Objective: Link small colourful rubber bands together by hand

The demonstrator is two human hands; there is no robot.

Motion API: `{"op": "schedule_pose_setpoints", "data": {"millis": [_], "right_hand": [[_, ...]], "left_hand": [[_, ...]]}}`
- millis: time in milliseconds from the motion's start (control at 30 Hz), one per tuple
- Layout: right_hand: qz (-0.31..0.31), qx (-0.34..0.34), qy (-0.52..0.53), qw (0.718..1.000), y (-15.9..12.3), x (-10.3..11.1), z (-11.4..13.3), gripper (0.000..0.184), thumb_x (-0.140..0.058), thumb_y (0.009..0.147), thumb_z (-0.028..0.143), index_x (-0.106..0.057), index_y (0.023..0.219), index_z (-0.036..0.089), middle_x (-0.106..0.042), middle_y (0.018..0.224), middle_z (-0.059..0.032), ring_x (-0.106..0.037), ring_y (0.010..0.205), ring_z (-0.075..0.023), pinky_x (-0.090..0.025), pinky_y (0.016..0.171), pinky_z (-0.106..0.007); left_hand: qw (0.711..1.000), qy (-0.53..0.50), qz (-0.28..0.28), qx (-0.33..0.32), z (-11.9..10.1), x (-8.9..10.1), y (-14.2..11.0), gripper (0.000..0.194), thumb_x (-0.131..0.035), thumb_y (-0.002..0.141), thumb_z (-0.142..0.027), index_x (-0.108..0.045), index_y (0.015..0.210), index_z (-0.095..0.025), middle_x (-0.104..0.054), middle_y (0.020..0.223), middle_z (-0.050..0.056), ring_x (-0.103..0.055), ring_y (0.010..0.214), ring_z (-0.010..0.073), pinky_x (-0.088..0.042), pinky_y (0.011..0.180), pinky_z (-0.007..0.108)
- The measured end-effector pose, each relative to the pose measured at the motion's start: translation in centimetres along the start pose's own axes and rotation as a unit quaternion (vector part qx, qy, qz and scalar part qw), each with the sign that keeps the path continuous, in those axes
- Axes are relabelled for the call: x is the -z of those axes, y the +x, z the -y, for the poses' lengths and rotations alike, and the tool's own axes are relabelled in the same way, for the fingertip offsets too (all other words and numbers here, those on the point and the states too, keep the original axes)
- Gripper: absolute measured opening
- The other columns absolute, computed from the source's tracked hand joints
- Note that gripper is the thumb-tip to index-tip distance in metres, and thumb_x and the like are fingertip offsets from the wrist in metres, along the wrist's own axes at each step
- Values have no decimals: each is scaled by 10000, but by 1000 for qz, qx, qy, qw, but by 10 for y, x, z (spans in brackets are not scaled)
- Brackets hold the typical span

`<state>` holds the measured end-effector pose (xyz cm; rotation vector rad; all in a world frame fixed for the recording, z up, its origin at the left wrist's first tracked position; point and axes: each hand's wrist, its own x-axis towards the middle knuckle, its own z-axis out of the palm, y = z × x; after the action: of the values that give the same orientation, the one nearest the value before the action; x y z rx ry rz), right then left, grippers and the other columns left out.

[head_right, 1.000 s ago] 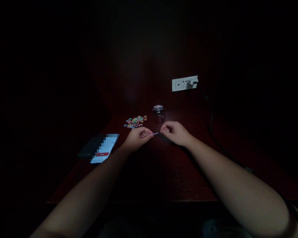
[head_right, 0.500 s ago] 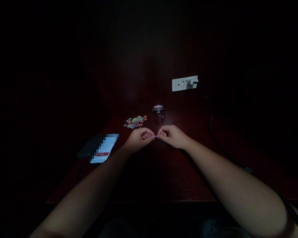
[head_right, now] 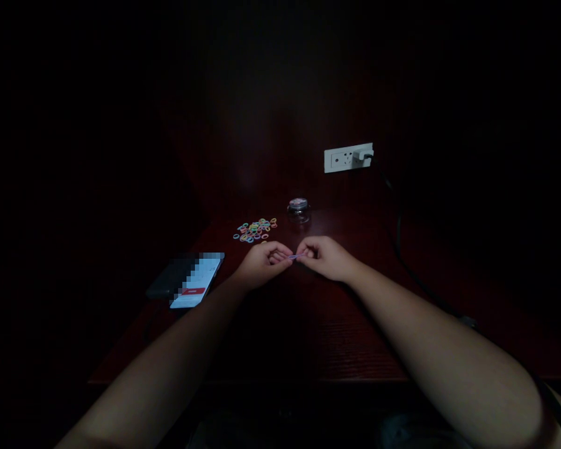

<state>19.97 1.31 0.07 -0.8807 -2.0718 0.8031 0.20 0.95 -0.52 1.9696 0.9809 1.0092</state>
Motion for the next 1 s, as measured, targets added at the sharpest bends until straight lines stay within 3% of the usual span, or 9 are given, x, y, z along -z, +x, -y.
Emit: {"op": "schedule_pose_setpoints", "data": {"millis": [333,600,1000], "right_hand": [[-4,-4,6,1000,-2,0,5,245,-583,782,374,-611,755,133,-539,633,-11,-454,575,-108,-367,535,-233],[-6,15,-47,999,-2,0,7,224,-573,787,334,-650,807,124,-561,649,-19,-471,596,-117,-379,561,-239],[-26,26,-45,998,-2,0,9,205,-581,785,338,-638,777,141,-583,658,-25,-493,605,-124,-395,563,-241]], "left_hand": [[1000,-3,-20,-6,1,1,1,196,-650,731,-244,-629,868,-106,-645,746,48,-580,639,81,-481,597,193],[1000,1,1,-3,-2,0,-1,195,-646,736,-270,-637,843,-108,-641,717,35,-569,624,80,-470,592,191],[1000,4,-3,4,-3,-2,-1,208,-649,733,-285,-641,843,-109,-643,713,34,-572,617,81,-473,590,195]]}}
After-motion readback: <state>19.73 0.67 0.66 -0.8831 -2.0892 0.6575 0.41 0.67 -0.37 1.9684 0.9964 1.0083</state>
